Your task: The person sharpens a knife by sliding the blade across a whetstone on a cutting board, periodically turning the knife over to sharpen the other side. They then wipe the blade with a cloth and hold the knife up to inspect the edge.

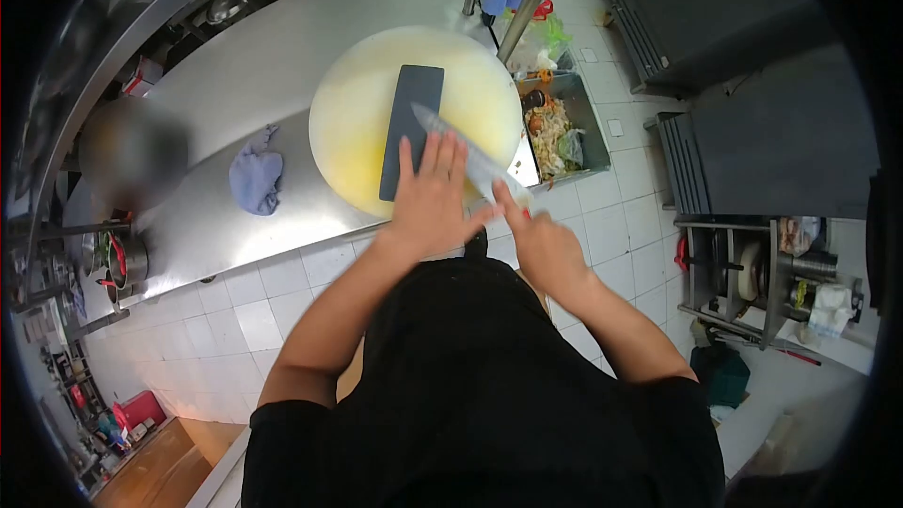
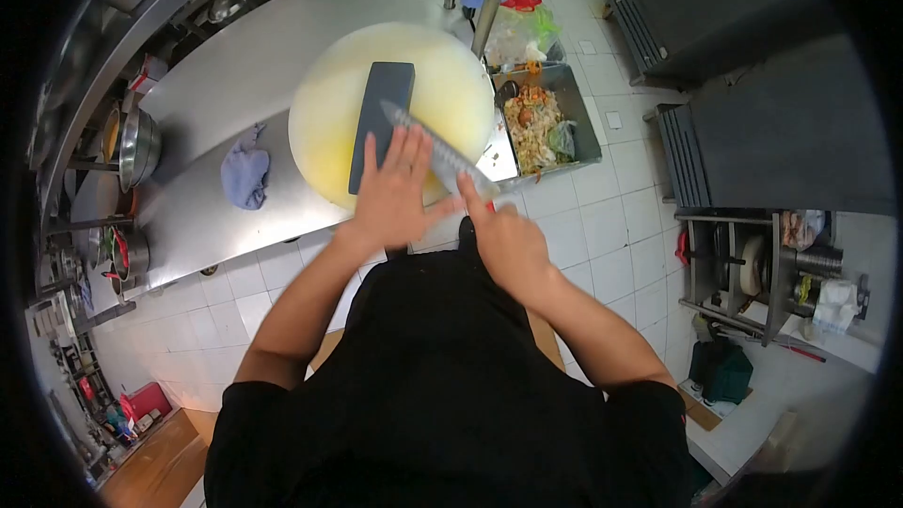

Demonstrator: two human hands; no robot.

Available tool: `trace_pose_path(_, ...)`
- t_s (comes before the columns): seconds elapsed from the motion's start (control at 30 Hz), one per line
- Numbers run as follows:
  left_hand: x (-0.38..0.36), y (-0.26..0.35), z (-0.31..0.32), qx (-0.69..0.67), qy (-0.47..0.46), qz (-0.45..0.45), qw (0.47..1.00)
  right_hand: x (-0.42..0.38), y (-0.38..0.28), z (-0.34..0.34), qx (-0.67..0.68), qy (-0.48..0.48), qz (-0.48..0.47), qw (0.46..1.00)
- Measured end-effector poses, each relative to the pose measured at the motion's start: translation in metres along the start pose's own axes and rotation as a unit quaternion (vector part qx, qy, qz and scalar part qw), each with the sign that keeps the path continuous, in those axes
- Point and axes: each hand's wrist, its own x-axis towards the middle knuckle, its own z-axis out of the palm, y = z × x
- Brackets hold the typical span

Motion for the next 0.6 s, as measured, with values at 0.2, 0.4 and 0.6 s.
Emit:
trace_pose_path(0.2,0.016,-0.008,-0.009,-0.005,-0.027,-0.029,0.999,0.013,0.001,-0.015,0.006,-0.013,-0.014,1.0)
trace_pose_path(0.4,0.003,-0.012,0.001,-0.03,-0.021,-0.026,0.999,0.016,-0.006,0.008,0.012,0.009,-0.016,1.0)
trace_pose_path(0.6,0.08,-0.058,-0.025,0.054,-0.101,-0.09,0.989,0.105,-0.007,-0.012,0.076,-0.001,-0.032,0.997)
